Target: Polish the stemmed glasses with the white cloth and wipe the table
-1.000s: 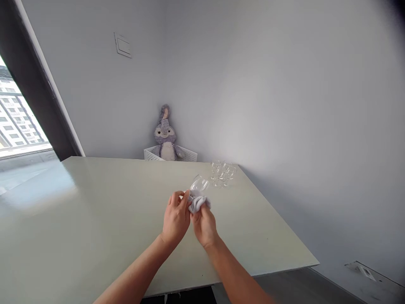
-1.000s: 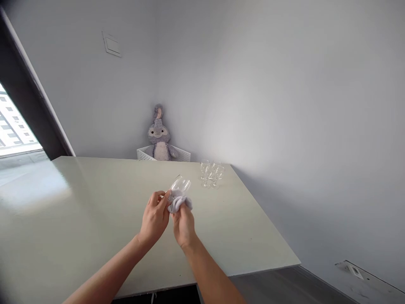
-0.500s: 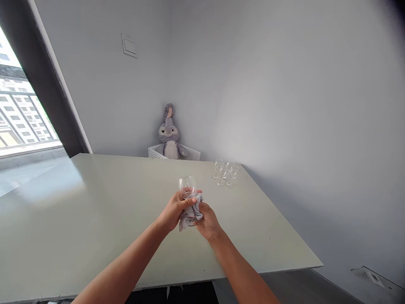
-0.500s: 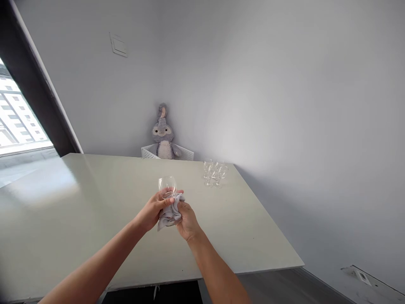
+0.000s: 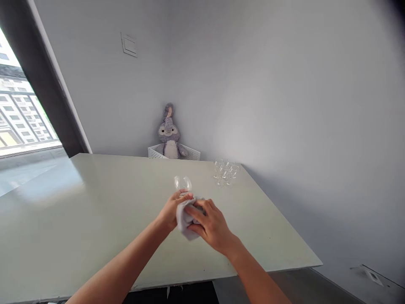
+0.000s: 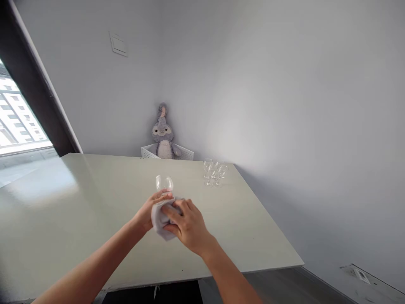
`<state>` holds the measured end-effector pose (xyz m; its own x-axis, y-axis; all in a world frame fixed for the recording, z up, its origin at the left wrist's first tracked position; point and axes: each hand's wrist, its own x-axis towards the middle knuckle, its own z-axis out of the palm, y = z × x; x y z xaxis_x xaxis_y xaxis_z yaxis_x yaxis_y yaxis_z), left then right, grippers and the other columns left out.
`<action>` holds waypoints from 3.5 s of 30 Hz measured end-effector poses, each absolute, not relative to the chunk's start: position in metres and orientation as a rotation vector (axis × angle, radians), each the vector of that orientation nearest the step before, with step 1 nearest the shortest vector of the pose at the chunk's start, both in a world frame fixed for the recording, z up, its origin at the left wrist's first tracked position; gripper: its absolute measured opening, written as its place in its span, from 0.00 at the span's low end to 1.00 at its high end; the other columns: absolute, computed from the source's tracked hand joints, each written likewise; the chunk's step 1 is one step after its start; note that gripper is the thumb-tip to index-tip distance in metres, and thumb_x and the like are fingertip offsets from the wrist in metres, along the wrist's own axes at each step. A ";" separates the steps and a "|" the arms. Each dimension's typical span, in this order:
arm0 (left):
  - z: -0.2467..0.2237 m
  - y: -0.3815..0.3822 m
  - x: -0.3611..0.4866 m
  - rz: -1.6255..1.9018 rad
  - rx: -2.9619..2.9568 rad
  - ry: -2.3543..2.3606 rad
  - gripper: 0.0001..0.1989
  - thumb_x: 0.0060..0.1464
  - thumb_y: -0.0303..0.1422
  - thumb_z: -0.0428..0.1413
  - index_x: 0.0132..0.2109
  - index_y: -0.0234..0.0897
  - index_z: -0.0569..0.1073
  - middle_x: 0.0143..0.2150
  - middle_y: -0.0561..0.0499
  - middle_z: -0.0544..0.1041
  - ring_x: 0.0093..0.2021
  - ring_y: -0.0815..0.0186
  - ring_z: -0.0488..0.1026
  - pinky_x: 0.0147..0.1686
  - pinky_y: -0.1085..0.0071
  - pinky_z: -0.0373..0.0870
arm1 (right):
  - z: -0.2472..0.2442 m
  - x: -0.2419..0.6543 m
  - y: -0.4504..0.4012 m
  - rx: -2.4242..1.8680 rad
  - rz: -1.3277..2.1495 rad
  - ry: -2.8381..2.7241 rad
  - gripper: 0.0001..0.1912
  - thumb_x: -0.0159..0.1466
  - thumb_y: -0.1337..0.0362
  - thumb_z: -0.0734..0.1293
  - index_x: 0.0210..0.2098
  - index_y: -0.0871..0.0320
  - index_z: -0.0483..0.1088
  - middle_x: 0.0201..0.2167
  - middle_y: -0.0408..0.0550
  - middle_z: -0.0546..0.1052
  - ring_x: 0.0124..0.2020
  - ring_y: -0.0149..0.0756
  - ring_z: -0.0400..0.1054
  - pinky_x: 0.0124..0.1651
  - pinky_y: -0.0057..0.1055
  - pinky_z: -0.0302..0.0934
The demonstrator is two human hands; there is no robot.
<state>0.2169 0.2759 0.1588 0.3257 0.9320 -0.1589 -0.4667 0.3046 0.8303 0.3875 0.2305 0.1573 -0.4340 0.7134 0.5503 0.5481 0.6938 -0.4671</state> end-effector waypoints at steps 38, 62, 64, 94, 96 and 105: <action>0.153 0.275 0.262 1.292 1.374 1.171 0.27 0.48 0.38 0.55 0.55 0.44 0.57 0.39 0.49 0.75 0.38 0.63 0.71 0.39 0.67 0.64 | 0.127 0.357 0.275 -1.573 0.174 -1.875 0.11 0.59 0.68 0.57 0.31 0.56 0.70 0.25 0.43 0.72 0.23 0.29 0.62 0.24 0.24 0.48; 0.062 0.309 0.209 0.903 1.840 1.461 0.19 0.50 0.33 0.47 0.51 0.43 0.61 0.44 0.51 0.71 0.40 0.66 0.68 0.42 0.68 0.62 | 0.067 0.501 0.379 -2.233 0.296 -1.337 0.10 0.57 0.62 0.59 0.22 0.58 0.67 0.25 0.47 0.74 0.25 0.32 0.66 0.23 0.24 0.47; 0.064 0.308 0.210 0.898 1.839 1.463 0.18 0.50 0.33 0.47 0.50 0.43 0.62 0.44 0.51 0.72 0.40 0.65 0.67 0.41 0.68 0.62 | 0.067 0.500 0.380 -2.229 0.291 -1.324 0.10 0.57 0.62 0.60 0.23 0.58 0.68 0.26 0.47 0.74 0.26 0.32 0.66 0.23 0.24 0.47; 0.107 0.297 0.172 0.179 2.389 1.098 0.05 0.41 0.34 0.54 0.28 0.39 0.69 0.37 0.49 0.70 0.40 0.60 0.65 0.37 0.68 0.59 | 0.098 0.359 0.217 -1.408 0.595 -2.327 0.15 0.49 0.56 0.71 0.33 0.57 0.68 0.37 0.46 0.67 0.40 0.38 0.61 0.39 0.31 0.57; 0.110 0.299 0.171 0.149 2.352 1.125 0.05 0.45 0.34 0.50 0.29 0.38 0.66 0.34 0.50 0.69 0.37 0.62 0.65 0.34 0.69 0.59 | 0.097 0.358 0.211 -1.395 0.668 -2.284 0.10 0.50 0.62 0.71 0.29 0.58 0.67 0.35 0.45 0.67 0.38 0.36 0.60 0.39 0.29 0.55; 0.188 0.320 0.183 0.522 2.120 1.189 0.13 0.51 0.40 0.45 0.42 0.41 0.66 0.34 0.54 0.71 0.34 0.66 0.67 0.32 0.72 0.62 | 0.097 0.357 0.183 -1.313 1.006 -1.508 0.09 0.59 0.62 0.59 0.25 0.57 0.54 0.20 0.36 0.55 0.21 0.25 0.49 0.23 0.22 0.48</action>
